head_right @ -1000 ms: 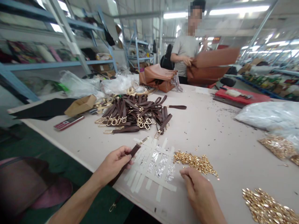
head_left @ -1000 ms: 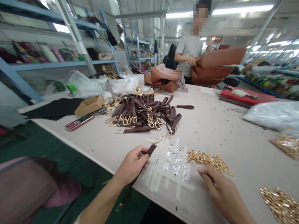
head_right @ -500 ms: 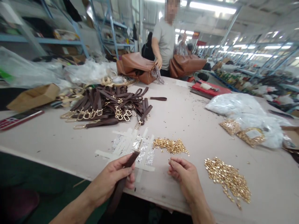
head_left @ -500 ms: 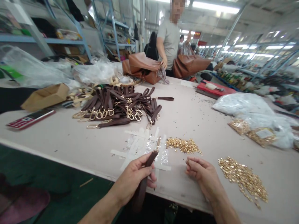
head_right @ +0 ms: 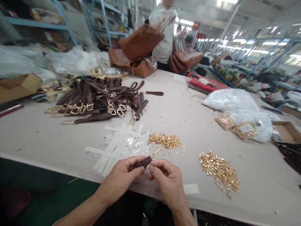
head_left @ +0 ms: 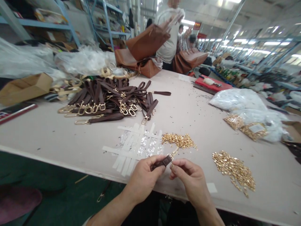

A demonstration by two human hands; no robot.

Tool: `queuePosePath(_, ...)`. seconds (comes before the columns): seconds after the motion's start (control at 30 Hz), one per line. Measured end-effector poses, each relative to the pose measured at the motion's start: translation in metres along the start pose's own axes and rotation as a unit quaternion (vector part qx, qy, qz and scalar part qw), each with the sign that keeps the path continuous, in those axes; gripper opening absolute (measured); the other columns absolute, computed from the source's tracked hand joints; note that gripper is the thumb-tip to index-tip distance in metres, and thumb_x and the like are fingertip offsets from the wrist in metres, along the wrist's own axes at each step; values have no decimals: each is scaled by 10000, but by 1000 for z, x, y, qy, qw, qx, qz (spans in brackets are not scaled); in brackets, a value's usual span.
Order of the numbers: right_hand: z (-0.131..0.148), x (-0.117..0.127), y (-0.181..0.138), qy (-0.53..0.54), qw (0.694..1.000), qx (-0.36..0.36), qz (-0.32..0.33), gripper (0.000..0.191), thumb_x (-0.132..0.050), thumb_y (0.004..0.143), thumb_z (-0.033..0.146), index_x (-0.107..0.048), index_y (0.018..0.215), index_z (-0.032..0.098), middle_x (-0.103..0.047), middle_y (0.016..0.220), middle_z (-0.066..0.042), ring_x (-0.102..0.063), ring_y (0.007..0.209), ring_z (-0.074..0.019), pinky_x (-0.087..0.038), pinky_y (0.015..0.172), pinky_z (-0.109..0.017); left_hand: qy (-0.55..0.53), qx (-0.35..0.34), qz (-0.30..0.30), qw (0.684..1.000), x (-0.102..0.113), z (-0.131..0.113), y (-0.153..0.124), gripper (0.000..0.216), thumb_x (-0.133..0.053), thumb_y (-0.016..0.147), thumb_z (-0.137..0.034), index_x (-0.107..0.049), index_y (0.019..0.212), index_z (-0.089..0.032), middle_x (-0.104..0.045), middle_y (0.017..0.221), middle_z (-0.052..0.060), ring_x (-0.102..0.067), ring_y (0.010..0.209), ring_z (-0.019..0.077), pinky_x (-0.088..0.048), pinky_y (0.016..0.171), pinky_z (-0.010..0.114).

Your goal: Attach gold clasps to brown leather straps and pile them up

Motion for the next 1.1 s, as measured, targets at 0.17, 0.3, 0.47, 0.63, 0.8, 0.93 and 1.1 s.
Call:
queuePosePath(0.17, -4, -5, 3, -30, 999, -21, 8, 261, -757, 758, 429, -737, 792, 170, -651, 589, 1, -597, 573, -146, -479, 607, -264, 13, -27, 7, 1000, -6, -3, -1, 281, -618, 843, -152, -746, 1076, -243, -778, 977, -2, -694, 958, 198, -492, 887, 289)
queuePosePath(0.3, -8, -2, 3, -31, 999, -22, 3, 274, -763, 743, 438, -746, 791, 170, -634, 573, 5, -579, 567, -147, -466, 584, -262, 56, -46, 14, 997, -8, -6, -4, 300, -580, 865, -140, -748, 1083, -260, -778, 958, -4, -697, 905, 196, -510, 840, 295)
queuePosePath(0.47, -7, 1, -1, -23, 1000, -7, -9, 231, -763, 741, 409, -747, 783, 182, -700, 692, -12, -619, 662, -165, -490, 654, -272, 126, -59, -5, 990, -9, -8, -6, 319, -593, 856, -162, -747, 1096, -305, -776, 1037, -10, -698, 965, 217, -522, 879, 310)
queuePosePath(0.63, -13, 1, -4, 38, 999, -1, -22, 153, -744, 744, 305, -668, 779, 176, -689, 736, 2, -609, 704, -149, -467, 683, -256, 211, -102, -51, 971, -2, 1, -4, 249, -654, 819, -248, -766, 1019, -345, -776, 1032, -6, -707, 962, 267, -542, 903, 361)
queuePosePath(0.8, -21, 6, -9, 68, 996, -9, -59, 190, -726, 702, 218, -548, 765, 198, -601, 673, 54, -546, 633, -115, -421, 615, -226, 225, -127, -35, 966, -7, 11, 0, 243, -683, 786, -289, -761, 1002, -369, -771, 1057, -10, -700, 1001, 290, -543, 919, 358)
queuePosePath(0.93, -9, 21, -10, -1, 999, 24, -45, 154, -691, 743, 204, -545, 792, 204, -603, 726, 45, -566, 677, -123, -450, 639, -232, 178, -62, 39, 981, -28, 18, 6, 217, -621, 830, -323, -708, 1029, -316, -761, 927, 14, -707, 840, 250, -568, 736, 301)
queuePosePath(1.1, 26, 104, 7, -420, 890, 132, -122, 90, -543, 901, 236, -610, 951, 204, -684, 894, -29, -629, 807, -161, -496, 748, -276, 170, 38, 53, 983, -34, 24, 13, 415, -482, 918, -411, -572, 1294, -262, -740, 866, 13, -626, 616, 176, -495, 600, 271)
Point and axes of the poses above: each hand's wrist, its own y-axis towards the middle knuckle, its own x-axis out of the back of the hand, z = x × y, the point moved 8 cm from there along y, towards the middle knuckle
